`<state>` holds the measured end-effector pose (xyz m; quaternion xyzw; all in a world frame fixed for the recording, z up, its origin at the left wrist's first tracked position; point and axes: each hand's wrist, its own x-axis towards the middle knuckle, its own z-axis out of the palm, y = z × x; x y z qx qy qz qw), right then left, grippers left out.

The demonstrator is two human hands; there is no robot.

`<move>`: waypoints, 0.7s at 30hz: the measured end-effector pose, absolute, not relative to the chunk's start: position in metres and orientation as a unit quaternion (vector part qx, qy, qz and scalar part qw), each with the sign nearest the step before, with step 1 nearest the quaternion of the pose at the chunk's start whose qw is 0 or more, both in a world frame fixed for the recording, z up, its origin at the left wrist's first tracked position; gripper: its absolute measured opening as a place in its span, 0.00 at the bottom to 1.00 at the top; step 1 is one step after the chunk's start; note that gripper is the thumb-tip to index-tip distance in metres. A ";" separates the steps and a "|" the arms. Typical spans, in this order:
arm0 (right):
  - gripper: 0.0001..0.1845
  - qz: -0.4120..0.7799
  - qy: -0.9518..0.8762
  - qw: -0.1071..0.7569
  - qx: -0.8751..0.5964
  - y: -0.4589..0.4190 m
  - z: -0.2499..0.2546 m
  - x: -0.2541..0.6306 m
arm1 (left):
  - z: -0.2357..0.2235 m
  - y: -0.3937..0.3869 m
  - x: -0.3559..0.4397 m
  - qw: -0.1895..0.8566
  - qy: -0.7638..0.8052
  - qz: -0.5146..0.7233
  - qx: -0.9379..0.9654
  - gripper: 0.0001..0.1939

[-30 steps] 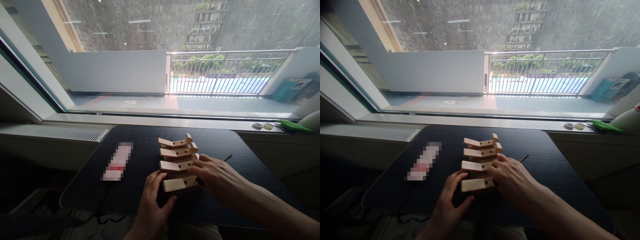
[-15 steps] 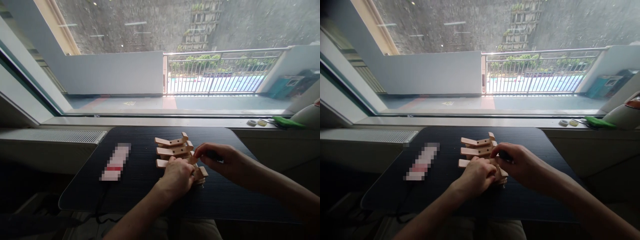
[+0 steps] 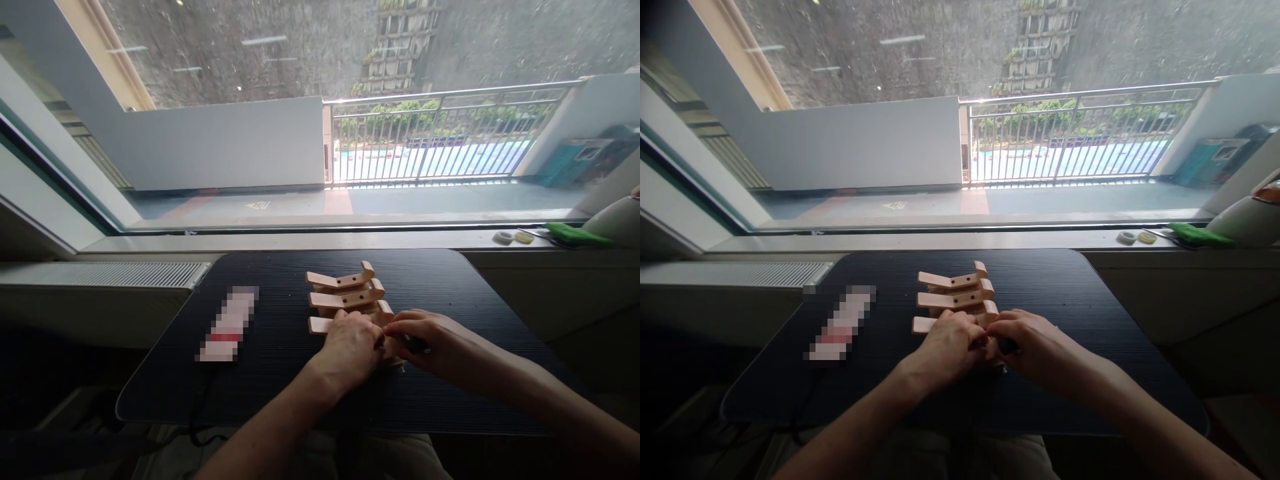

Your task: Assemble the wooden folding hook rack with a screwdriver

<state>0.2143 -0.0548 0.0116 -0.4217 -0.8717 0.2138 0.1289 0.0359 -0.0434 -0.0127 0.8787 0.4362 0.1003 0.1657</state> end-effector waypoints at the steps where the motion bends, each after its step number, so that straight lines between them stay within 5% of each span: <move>1: 0.10 0.208 -0.874 0.124 -0.421 -0.055 0.012 0.214 | -0.013 -0.043 0.035 0.165 0.436 0.096 0.879 0.15; 11: 0.06 0.102 -0.887 0.034 -0.450 -0.057 0.014 0.204 | 0.005 -0.049 0.031 0.151 0.425 0.049 0.891 0.16; 21: 0.07 0.164 -0.888 0.042 -0.428 -0.046 -0.013 0.213 | 0.001 -0.044 0.032 0.194 0.431 0.055 0.879 0.11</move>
